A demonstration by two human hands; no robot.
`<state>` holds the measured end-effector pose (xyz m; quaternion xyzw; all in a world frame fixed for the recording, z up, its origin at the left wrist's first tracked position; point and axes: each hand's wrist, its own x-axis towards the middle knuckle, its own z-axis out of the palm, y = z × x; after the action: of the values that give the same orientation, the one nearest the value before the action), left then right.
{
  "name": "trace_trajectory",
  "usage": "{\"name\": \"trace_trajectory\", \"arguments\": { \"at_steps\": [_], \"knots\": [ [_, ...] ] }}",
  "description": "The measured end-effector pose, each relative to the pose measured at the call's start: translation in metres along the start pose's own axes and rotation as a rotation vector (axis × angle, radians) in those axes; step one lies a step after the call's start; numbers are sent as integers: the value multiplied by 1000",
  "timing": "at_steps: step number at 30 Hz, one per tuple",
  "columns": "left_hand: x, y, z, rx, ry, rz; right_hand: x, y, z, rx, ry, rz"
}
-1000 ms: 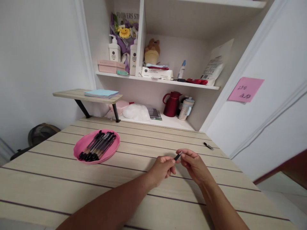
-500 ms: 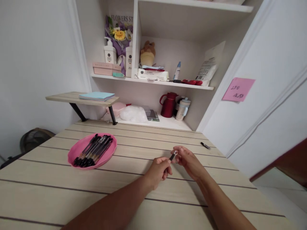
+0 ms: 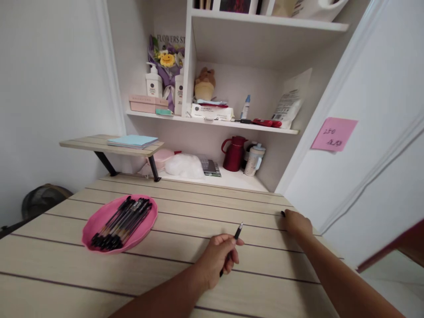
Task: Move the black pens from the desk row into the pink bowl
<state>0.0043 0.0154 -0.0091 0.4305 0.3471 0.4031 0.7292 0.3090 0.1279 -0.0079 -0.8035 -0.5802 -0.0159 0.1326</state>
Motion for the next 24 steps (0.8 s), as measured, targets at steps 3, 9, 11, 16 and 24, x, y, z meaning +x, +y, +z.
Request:
{"name": "trace_trajectory", "arguments": {
  "at_steps": [3, 9, 11, 16, 24],
  "knots": [
    [0, 1, 0, -29, 6, -5, -4, -16, 4, 50, 21, -48],
    [0, 1, -2, -37, -8, 8, -43, -82, -6, 682, -64, -111],
    [-1, 1, -2, -30, -14, 19, -65, -101, -17, 1214, -182, -132],
    [-3, 1, -2, -6, -27, 42, -110, -130, -39, 1705, -201, -123],
    [-2, -1, -3, 22, -30, 45, -130, -136, -33, 1612, -222, -103]
  ]
}}
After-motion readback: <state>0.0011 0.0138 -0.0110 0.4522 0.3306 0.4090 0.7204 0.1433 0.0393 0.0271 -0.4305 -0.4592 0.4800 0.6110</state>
